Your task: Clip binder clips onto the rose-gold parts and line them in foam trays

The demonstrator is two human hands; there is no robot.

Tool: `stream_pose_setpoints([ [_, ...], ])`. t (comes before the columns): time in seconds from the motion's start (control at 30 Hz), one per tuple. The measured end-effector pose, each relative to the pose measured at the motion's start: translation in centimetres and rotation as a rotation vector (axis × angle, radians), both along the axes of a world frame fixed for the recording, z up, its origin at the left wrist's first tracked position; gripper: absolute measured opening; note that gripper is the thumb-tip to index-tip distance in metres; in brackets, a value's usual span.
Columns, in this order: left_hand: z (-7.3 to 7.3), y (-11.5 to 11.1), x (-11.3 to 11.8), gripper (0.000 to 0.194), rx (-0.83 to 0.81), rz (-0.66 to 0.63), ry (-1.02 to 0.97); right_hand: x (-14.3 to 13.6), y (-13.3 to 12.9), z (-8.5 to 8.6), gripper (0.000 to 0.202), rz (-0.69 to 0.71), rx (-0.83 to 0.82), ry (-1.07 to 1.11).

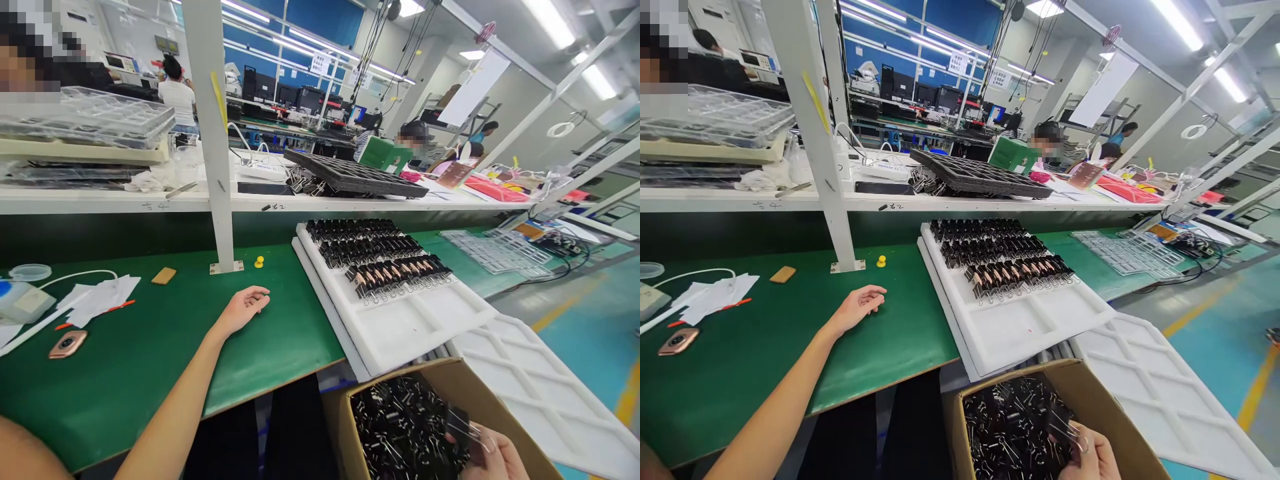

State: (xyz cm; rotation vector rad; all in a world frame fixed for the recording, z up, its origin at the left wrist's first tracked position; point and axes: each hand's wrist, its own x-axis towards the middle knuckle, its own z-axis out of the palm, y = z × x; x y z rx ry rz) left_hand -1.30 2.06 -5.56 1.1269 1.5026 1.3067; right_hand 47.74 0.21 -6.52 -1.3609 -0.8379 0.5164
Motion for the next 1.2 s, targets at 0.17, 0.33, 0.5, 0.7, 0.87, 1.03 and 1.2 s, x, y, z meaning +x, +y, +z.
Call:
stream_pose_setpoints([
  [0.17, -0.3, 0.0, -0.2, 0.046, 0.041, -0.01, -0.04, -8.6, -1.6, 3.6, 0.033, 0.26, 0.19, -0.138],
  [0.33, -0.1, 0.1, -0.4, 0.047, 0.061, 0.007, -0.093, -17.8, -0.6, 5.4, 0.031, 0.826, 0.25, -0.189],
  [0.5, 0.1, 0.1, -0.5, 0.047, 0.09, 0.015, -0.14, -27.2, 4.4, 3.8, 0.038, 1.053, -0.041, 0.138],
  [0.7, -0.2, 0.3, -0.5, 0.047, 0.102, 0.024, -0.149, -34.6, 9.9, -0.5, 0.043, 1.139, -0.205, 0.179],
  [0.87, -0.5, 0.4, -0.2, 0.043, 0.082, 0.07, -0.099, -37.1, 11.9, -0.6, 0.035, 1.254, -0.128, -0.115],
  [1.03, -0.9, 0.9, 0.0, 0.046, 0.041, 0.16, -0.014, -39.2, 14.0, -0.3, 0.038, 1.246, -0.07, -0.242],
  [1.2, -1.3, 3.3, -0.5, 0.046, 0.077, 0.283, 0.06, -41.1, 16.2, -0.3, 0.045, 1.21, -0.052, -0.242],
])
